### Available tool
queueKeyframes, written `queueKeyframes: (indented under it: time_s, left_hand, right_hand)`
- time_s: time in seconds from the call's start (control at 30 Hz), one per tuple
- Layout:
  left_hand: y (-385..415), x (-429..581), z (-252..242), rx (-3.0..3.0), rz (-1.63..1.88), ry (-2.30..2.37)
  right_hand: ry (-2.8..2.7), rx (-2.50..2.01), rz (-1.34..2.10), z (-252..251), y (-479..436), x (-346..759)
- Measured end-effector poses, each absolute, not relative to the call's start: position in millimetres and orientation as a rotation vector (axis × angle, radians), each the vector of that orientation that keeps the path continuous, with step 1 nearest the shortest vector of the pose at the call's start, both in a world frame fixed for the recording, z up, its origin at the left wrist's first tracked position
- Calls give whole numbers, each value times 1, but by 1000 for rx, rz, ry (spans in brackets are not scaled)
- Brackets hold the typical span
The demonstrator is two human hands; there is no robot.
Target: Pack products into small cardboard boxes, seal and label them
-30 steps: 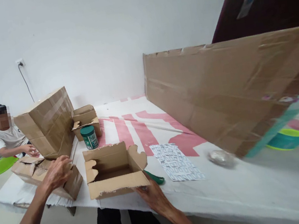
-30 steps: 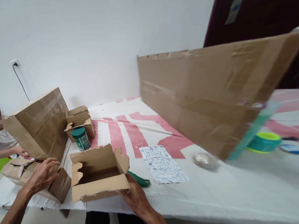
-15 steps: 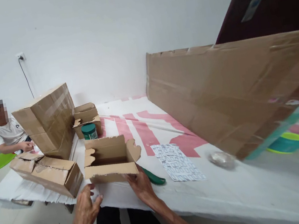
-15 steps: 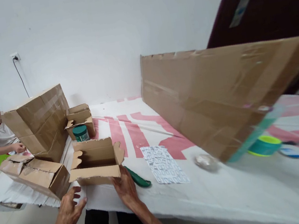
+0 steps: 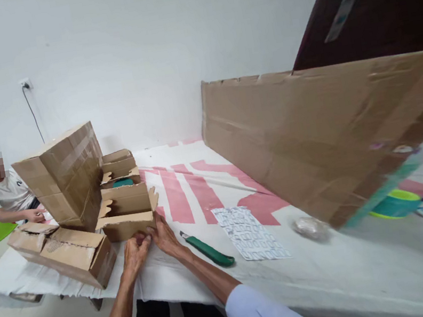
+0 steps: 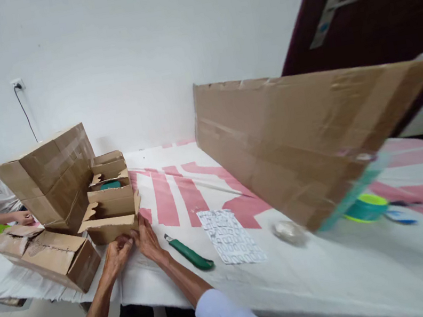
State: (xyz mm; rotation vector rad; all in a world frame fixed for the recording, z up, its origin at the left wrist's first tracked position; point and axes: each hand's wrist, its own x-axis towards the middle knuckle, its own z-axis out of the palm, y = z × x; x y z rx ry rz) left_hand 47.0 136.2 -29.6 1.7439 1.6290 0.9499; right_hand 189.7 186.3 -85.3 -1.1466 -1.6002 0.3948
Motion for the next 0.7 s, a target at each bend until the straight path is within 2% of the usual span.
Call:
queueKeyframes:
  time_s: [0.17,0.37,0.53,0.7]
  left_hand:
    - [159,41,-32,1651,1014,1780]
    - [173,39,-42,1599,1053,1842]
    - [194,43,-38,1626,1050,1887]
    - [212,37,-30,1705,1017,1897]
  right_hand:
    - [-1688,-1191,206,-83,159,219]
    - [-1760,-1408,-97,-116,93,295]
    - [-1800,-1460,-154,-141,74,324]
    - [-1825,-1499,-188,-142,72,322]
